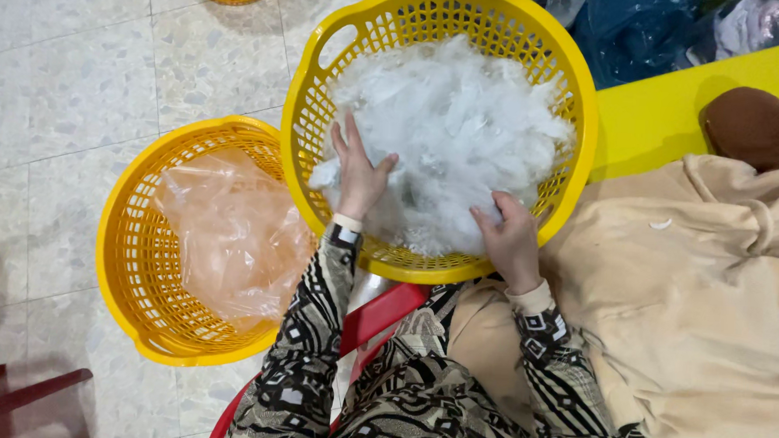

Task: The person repeatedly picks up, fluffs, and places back white cotton-like fiber in a yellow basket. The hands work the material by hand, separating and aerating it throughout the clip.

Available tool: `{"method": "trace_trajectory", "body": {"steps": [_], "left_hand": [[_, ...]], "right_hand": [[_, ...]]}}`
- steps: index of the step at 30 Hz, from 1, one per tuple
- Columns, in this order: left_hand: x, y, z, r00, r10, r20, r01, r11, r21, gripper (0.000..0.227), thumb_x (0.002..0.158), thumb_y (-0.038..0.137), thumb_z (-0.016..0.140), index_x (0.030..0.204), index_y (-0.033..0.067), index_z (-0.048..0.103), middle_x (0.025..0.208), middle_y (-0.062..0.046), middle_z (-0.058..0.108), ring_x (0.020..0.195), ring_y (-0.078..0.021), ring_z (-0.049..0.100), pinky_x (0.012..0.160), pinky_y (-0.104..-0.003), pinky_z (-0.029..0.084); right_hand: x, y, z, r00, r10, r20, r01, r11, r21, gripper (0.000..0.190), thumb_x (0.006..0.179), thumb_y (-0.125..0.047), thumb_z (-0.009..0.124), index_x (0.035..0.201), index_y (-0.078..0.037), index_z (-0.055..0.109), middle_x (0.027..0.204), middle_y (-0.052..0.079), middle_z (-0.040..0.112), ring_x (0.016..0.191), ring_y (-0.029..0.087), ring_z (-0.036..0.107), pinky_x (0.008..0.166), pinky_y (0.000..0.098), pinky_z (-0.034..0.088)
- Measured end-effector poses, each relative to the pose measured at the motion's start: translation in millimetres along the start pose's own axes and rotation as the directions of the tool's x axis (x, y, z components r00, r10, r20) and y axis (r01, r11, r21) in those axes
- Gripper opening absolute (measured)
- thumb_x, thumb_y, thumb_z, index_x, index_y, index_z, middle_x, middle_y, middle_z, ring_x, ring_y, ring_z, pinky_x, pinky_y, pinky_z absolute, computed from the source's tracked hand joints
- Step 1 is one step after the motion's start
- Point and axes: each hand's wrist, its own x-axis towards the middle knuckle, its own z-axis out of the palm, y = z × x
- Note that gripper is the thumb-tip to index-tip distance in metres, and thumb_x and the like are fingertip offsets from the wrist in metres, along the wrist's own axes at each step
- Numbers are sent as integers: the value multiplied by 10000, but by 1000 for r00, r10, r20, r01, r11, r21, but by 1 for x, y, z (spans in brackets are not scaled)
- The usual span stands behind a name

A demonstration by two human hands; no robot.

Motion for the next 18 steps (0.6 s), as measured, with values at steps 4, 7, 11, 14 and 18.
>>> {"method": "trace_trajectory", "body": {"steps": [4, 7, 11, 14, 18], "left_hand": [[-51, 44, 21, 943, -235, 237, 264, 959, -99, 293, 967, 126, 699, 1241, 23, 697, 1240, -173, 678, 1114, -281, 652, 987, -366, 523], [-83, 46, 38, 875, -311, 371, 418, 872, -255, 271, 930, 147, 742, 1154, -5, 719, 1026, -122, 751, 926, -186, 699, 842, -298, 554], [-84, 24, 51, 767, -508, 393, 637, 531, -558, 198, 944, 99, 753, 1088, -37, 745, 945, -63, 760, 822, -85, 655, 750, -238, 535], [-82, 16, 46, 783, -422, 458, 622, 549, -558, 189, 948, 79, 723, 1103, -28, 741, 957, -28, 762, 836, -52, 660, 765, -205, 535], [-86, 33, 30, 809, -381, 447, 573, 681, -455, 148, 921, 82, 757, 1026, -23, 757, 894, -39, 761, 798, -67, 651, 731, -230, 531]], "right_hand": [[0, -22, 7, 936, -297, -189, 268, 949, -166, 312, 906, -158, 740, 1143, 29, 662, 1049, 211, 683, 963, 389, 642, 832, 445, 512], [-10, -33, 17, 927, -365, -87, 318, 888, -331, 361, 876, -62, 669, 1225, 27, 655, 1077, 177, 663, 1029, 373, 626, 922, 453, 504], [-16, -49, 16, 891, -455, 2, 449, 878, -166, 371, 840, -105, 711, 1185, 24, 669, 1015, 154, 657, 961, 329, 632, 838, 429, 490], [-13, -53, 7, 932, -349, -94, 353, 935, 27, 290, 858, -107, 752, 1125, -15, 682, 988, 128, 656, 922, 276, 636, 786, 381, 494], [-1, -52, 5, 976, -170, -138, 192, 967, 170, 231, 858, -59, 805, 1008, 30, 653, 925, 144, 623, 785, 247, 590, 683, 315, 470]]}}
